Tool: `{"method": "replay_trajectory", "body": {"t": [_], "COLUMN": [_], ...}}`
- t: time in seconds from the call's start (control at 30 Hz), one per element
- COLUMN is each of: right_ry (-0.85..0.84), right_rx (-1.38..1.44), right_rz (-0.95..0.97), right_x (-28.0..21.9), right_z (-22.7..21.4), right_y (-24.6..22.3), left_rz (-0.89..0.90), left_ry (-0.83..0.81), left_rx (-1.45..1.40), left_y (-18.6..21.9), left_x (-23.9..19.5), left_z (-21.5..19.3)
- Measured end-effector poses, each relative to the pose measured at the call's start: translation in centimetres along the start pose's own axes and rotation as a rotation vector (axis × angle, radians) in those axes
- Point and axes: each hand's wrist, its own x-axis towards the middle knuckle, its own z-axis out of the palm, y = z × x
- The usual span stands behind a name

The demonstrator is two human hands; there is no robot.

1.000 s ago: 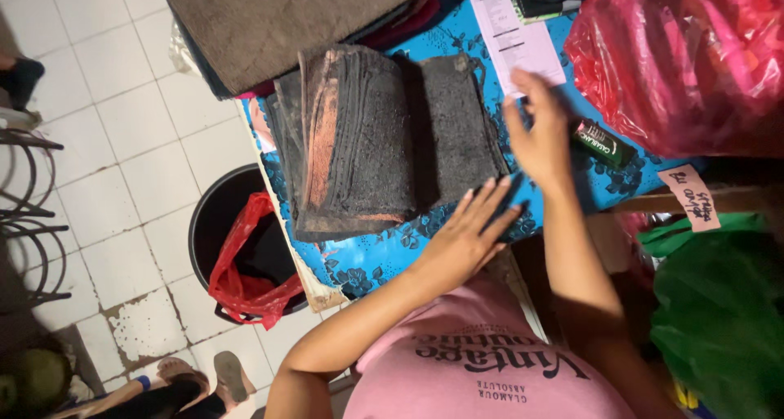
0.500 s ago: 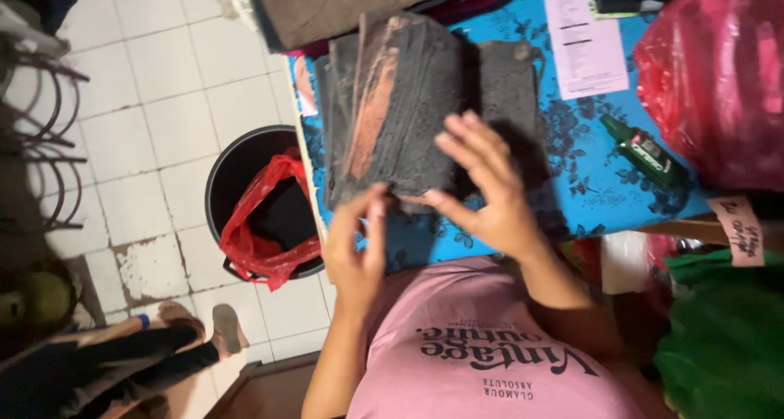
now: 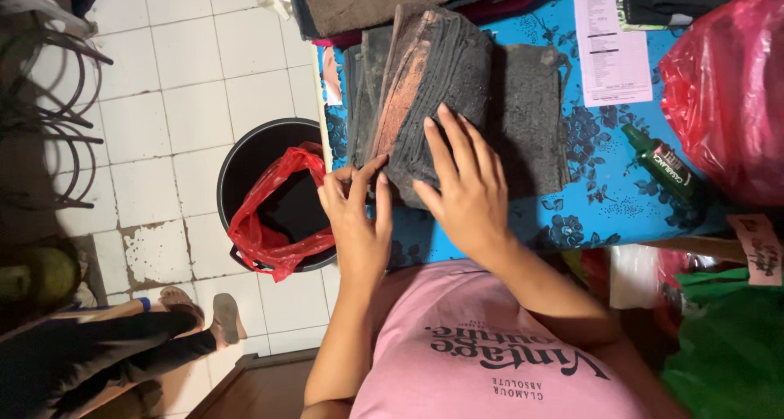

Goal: The person folds several small cloths on a table, using a small green tool to smooth them. The folded cloths are then placed into a red plastic bag inside a black bucket.

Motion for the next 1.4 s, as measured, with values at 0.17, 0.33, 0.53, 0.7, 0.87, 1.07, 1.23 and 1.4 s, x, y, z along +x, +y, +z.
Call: {"method": "replay_trajectory", "body": {"t": [0.17,0.33,0.53,0.7,0.87,1.07,1.23,1.4], "right_ry": [0.025,0.427,0.509,0.500,0.415,0.282,0.103,0.209], "right_rx": [0.168,0.547,0.888,0.843,0.898,0.759,0.372,0.001], "right_rz": [0.163,0.408,0.772,0.772,0.774,0.643,0.799,0.511], "right_x": [-0.5,-4.6,-11.8,-12.9,-10.0,-8.6,-8.4,-7.6], "right_z": [1.1,2.2,4.0,3.9,2.4,0.7,1.0,-0.5], "right_y": [1.0,7.0,12.3,12.7,13.2,14.8,14.1,10.5], "left_rz": [0.089,0.163,-0.022,0.035,-0.100,-0.026,-0.050,-0.051], "left_ry": [-0.001,0.035,-0.052,-0.026,-0.093,-0.090,-0.089,-0.083], "left_rx": [0.039,0.021,0.003,0.004,-0.051,-0.091,-0.066,-0.224], "left_y": [0.2,-0.3,-0.7,-0.6,-0.4,0.0,0.0,-0.7], "left_x": [0.2,1.0,1.9,2.4,3.4,3.8,3.4,3.0], "left_z": [0.2,0.2,0.1,0.0,-0.6,-0.2,-0.2,-0.1]}}
